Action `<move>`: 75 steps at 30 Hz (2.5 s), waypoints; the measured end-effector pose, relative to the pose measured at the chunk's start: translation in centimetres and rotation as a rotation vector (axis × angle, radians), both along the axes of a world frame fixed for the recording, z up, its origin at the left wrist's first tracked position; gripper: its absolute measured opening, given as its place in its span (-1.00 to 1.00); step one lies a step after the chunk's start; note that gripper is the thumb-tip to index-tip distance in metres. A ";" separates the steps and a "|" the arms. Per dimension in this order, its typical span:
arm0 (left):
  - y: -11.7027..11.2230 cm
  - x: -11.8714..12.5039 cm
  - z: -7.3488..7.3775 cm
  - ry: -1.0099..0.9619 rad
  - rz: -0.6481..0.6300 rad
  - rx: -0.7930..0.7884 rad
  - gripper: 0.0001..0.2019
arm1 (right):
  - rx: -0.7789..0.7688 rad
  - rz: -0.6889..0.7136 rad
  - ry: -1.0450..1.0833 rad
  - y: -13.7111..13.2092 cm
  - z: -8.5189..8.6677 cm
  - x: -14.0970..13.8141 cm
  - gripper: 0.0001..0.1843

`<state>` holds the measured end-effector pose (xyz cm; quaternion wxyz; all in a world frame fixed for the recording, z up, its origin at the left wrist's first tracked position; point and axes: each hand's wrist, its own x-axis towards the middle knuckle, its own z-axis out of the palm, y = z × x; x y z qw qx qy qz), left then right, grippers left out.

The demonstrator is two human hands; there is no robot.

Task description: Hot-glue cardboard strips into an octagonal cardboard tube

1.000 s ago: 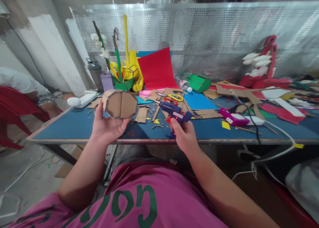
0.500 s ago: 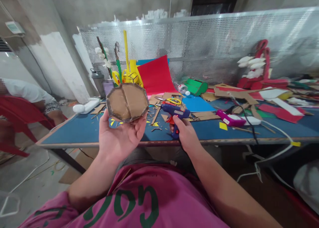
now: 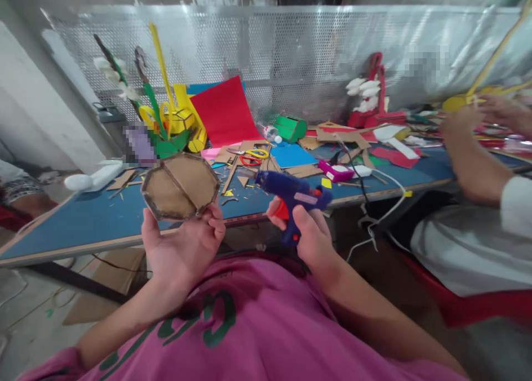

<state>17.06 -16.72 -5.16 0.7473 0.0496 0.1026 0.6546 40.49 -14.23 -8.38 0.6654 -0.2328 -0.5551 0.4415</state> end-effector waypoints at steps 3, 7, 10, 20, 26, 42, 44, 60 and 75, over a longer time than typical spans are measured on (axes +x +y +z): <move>-0.1 0.5 -0.3 -0.011 -0.012 0.032 -0.30 | 0.097 -0.037 -0.192 -3.4 -0.1 1.5 -0.42; -0.2 1.0 -1.1 0.017 -0.028 0.056 -0.27 | 0.147 -0.096 -0.325 -4.8 1.1 1.9 -0.52; -0.4 1.0 -1.5 0.047 -0.043 0.039 -0.26 | 0.213 -0.133 -0.409 -4.7 2.2 1.7 -0.55; -0.6 0.7 -1.3 0.084 0.000 0.007 -0.19 | 0.280 -0.198 -0.548 -4.3 2.0 1.8 -0.59; -0.6 0.8 -1.6 0.062 -0.026 0.014 -0.24 | 0.299 -0.232 -0.555 -4.3 2.3 1.9 -0.57; -0.4 0.5 -1.7 0.024 -0.030 0.040 -0.29 | 0.222 -0.222 -0.561 -4.8 2.1 1.4 -0.49; -0.4 0.5 -1.8 0.017 -0.039 0.052 -0.27 | 0.207 -0.237 -0.548 -4.7 2.2 1.4 -0.48; -0.4 0.5 -1.5 0.043 -0.040 0.037 -0.23 | 0.163 -0.152 -0.457 -3.8 1.5 1.7 -0.48; -0.4 0.6 -1.0 0.039 -0.085 0.011 -0.29 | -0.164 0.023 -0.116 -1.5 -3.1 -1.2 -0.30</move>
